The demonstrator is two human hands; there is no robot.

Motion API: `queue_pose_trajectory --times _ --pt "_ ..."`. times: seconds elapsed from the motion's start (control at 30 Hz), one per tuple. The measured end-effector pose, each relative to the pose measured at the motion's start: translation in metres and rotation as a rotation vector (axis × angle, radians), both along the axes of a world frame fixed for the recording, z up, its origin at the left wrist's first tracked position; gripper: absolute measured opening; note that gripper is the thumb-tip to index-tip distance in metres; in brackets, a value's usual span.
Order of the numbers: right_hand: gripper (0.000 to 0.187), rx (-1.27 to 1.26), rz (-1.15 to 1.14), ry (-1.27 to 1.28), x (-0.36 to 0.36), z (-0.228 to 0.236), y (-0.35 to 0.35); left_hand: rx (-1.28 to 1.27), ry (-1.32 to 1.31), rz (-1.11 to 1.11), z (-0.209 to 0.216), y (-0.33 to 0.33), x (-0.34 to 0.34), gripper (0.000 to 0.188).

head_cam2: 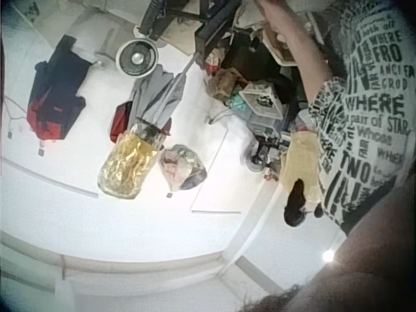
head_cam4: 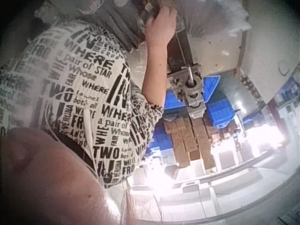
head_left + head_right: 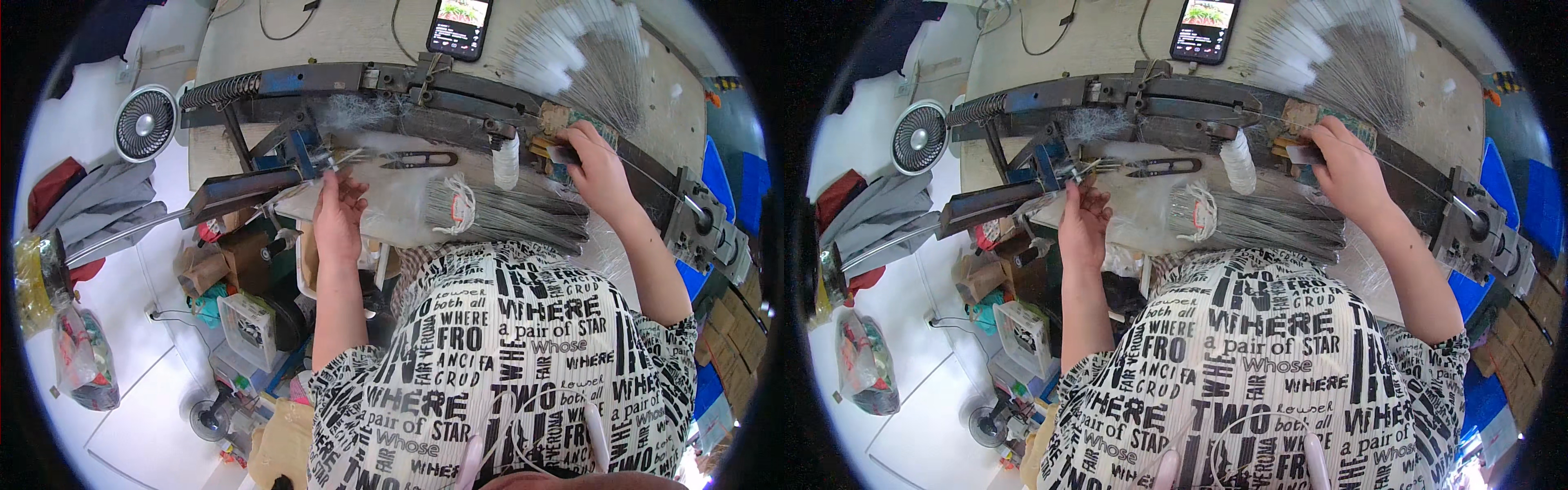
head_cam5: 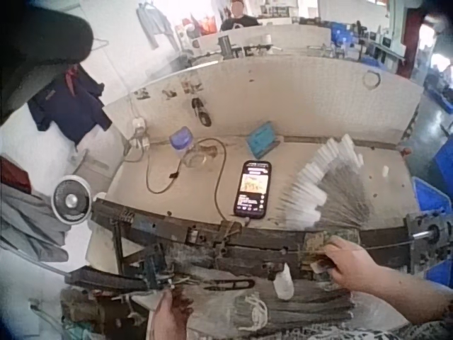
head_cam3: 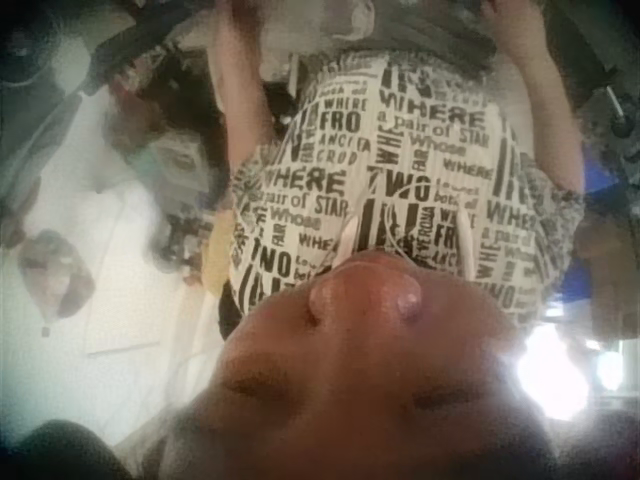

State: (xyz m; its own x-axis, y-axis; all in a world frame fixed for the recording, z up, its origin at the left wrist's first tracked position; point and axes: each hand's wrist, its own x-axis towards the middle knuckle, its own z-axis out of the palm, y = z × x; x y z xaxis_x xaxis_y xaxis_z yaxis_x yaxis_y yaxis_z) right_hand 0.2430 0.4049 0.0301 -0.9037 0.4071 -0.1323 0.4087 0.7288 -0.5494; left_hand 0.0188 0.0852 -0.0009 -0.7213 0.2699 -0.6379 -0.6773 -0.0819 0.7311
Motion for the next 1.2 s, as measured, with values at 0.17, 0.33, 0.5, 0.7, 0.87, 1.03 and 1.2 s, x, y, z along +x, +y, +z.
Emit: queue_pose_trajectory --times 0.17,0.33,0.5,0.7,0.87,1.03,1.2 --pt "0.036 0.05 -0.002 0.041 0.002 -0.003 -0.002 -0.048 0.051 -0.049 -0.005 0.007 -0.009 0.03" --pt "0.03 -0.107 0.088 0.175 0.017 0.014 -0.002 -0.045 -0.001 0.056 0.001 0.014 0.003 0.021" --pt "0.018 -0.348 0.037 0.31 0.04 0.075 0.011 0.156 -0.033 -0.4 0.023 0.052 0.037 0.022" --pt "0.023 -0.464 -0.244 0.433 0.021 0.079 0.026 0.235 0.36 -1.383 0.049 0.218 0.101 0.027" --pt "0.024 -0.772 -0.179 0.434 0.011 0.066 0.021 0.24 -0.013 -0.915 0.035 0.218 0.119 0.029" --pt "0.022 -0.422 -0.187 0.217 -0.004 0.056 0.028 0.29 -0.129 -0.57 0.052 0.185 0.111 0.026" --pt "0.021 -0.398 -0.107 0.222 -0.014 0.055 0.021 0.325 -0.203 -0.625 0.057 0.178 0.103 0.029"
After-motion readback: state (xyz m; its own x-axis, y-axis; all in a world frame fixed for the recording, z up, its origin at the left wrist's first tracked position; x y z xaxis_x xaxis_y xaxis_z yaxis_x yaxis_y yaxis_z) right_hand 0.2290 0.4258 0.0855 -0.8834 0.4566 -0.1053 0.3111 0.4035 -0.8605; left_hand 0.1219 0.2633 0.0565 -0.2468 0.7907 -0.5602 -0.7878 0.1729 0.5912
